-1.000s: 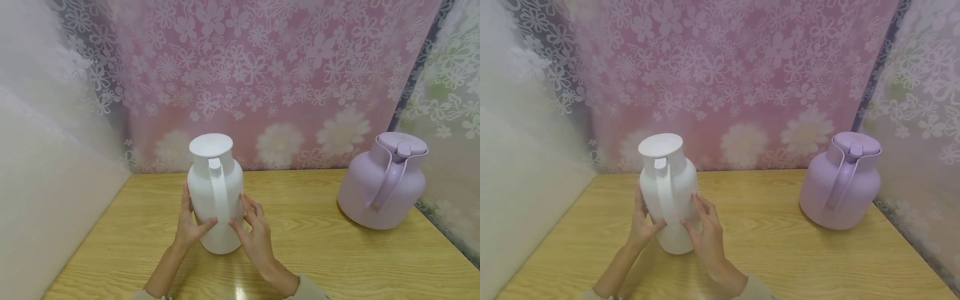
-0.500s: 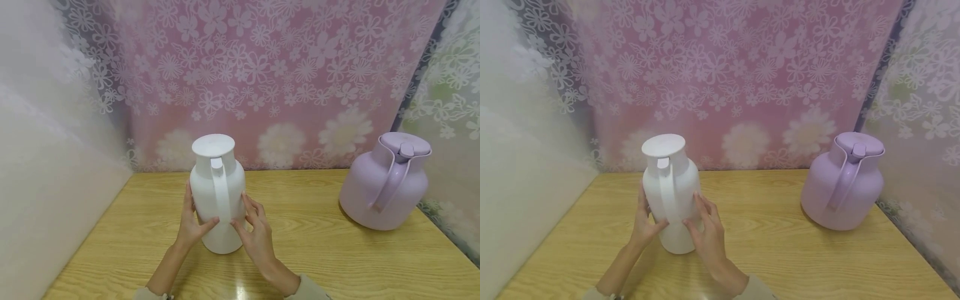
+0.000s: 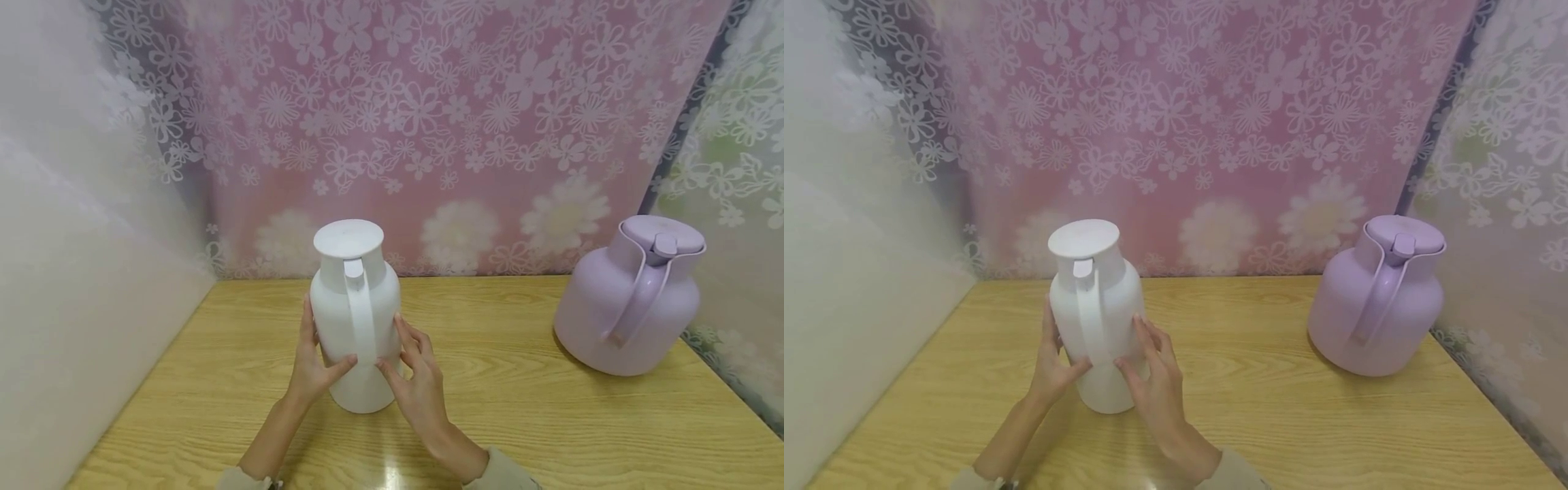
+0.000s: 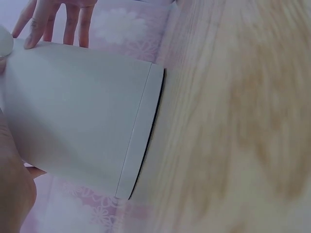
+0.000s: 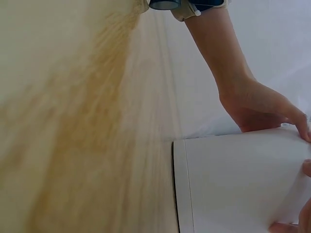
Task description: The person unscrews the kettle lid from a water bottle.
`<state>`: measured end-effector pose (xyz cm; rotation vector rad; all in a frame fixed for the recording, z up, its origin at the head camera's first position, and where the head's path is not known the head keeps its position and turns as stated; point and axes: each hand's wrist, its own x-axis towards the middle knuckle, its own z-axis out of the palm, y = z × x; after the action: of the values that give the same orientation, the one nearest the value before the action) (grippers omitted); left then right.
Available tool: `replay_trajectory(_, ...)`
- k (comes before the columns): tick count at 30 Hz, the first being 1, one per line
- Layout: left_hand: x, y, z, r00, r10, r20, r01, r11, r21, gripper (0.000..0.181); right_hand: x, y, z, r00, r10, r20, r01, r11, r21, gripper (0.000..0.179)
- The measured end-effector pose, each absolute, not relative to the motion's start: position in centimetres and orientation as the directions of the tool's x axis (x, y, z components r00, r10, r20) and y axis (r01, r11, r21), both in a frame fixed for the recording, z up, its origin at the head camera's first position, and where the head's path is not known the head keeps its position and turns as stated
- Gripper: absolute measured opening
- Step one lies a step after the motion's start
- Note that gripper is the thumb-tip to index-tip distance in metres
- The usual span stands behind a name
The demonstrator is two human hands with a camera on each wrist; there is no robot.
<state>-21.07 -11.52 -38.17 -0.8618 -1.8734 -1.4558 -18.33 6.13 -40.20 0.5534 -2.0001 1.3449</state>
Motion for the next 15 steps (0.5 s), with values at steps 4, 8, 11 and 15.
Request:
replay_trajectory(4,-20.9,-11.6,-38.3,-0.600,0.127,0.790,0.796,0.195,0.573,0.103,-18.2,6.1,-40.5,-0.705,0.009,0.710,-0.655,0.376,-0.655,0.073)
replay_trajectory(8,-21.0,-11.7,-38.4,-0.598,0.132,0.790,0.796,0.211,0.567,0.105,-18.2,6.0,-40.5,-0.709,0.006,0.705,-0.651,0.381,-0.657,0.075)
replay_trajectory(11,-21.7,-11.9,-39.1,-0.606,0.140,0.783,0.790,0.226,0.570,0.108,-18.2,6.1,-40.5,-0.702,0.005,0.712,-0.655,0.389,-0.648,0.076)
replay_trajectory(15,-23.0,-12.4,-40.6,-0.620,0.148,0.770,0.778,0.245,0.579,0.112,-18.4,6.2,-40.6,-0.688,-0.001,0.725,-0.665,0.402,-0.630,0.075)
